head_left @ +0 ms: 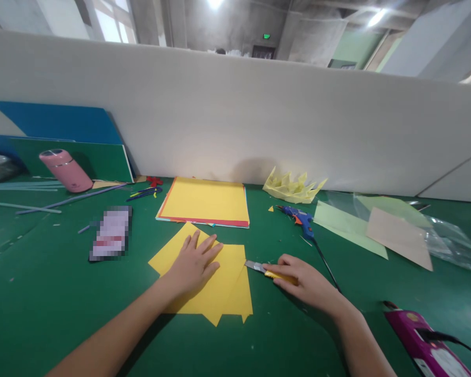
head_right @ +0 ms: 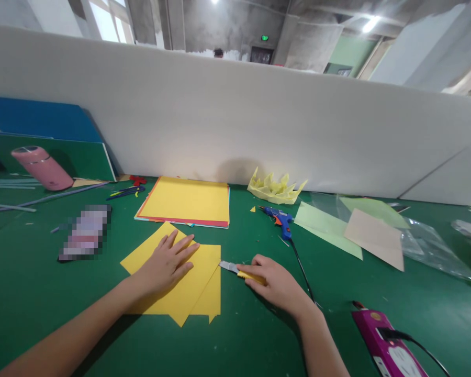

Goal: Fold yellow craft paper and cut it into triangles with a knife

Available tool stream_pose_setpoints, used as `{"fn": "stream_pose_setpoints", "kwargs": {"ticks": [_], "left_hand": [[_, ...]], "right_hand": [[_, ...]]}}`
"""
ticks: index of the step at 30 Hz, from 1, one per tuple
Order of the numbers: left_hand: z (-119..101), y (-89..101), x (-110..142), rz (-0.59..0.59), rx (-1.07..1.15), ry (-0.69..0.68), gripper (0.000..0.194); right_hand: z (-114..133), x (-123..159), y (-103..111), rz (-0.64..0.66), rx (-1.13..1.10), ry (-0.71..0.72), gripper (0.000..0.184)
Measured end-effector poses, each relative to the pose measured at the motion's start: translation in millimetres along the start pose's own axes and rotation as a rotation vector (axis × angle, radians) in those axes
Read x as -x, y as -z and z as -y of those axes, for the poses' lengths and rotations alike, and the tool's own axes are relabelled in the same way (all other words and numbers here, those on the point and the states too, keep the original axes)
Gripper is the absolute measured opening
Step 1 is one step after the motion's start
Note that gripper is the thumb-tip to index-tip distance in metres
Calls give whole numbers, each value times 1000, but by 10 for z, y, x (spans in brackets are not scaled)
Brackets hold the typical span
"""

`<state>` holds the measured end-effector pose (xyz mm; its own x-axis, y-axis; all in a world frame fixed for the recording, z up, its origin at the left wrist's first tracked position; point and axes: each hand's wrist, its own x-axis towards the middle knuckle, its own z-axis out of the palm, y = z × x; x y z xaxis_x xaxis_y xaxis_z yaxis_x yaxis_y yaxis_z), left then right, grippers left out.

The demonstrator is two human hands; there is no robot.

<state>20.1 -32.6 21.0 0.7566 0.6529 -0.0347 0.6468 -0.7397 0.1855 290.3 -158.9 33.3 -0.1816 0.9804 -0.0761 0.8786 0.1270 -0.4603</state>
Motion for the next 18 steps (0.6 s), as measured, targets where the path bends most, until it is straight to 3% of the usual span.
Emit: {"fn": "stream_pose_setpoints", "kwargs": {"ticks": [8,18], "left_hand": [[33,-37,-6,-75,10,53,46],[67,-23,-11,-62,3,65,51]], "right_hand": [[40,-1,1,2,50,3,37],[168,-63,-109,-43,146,91,35]]}}
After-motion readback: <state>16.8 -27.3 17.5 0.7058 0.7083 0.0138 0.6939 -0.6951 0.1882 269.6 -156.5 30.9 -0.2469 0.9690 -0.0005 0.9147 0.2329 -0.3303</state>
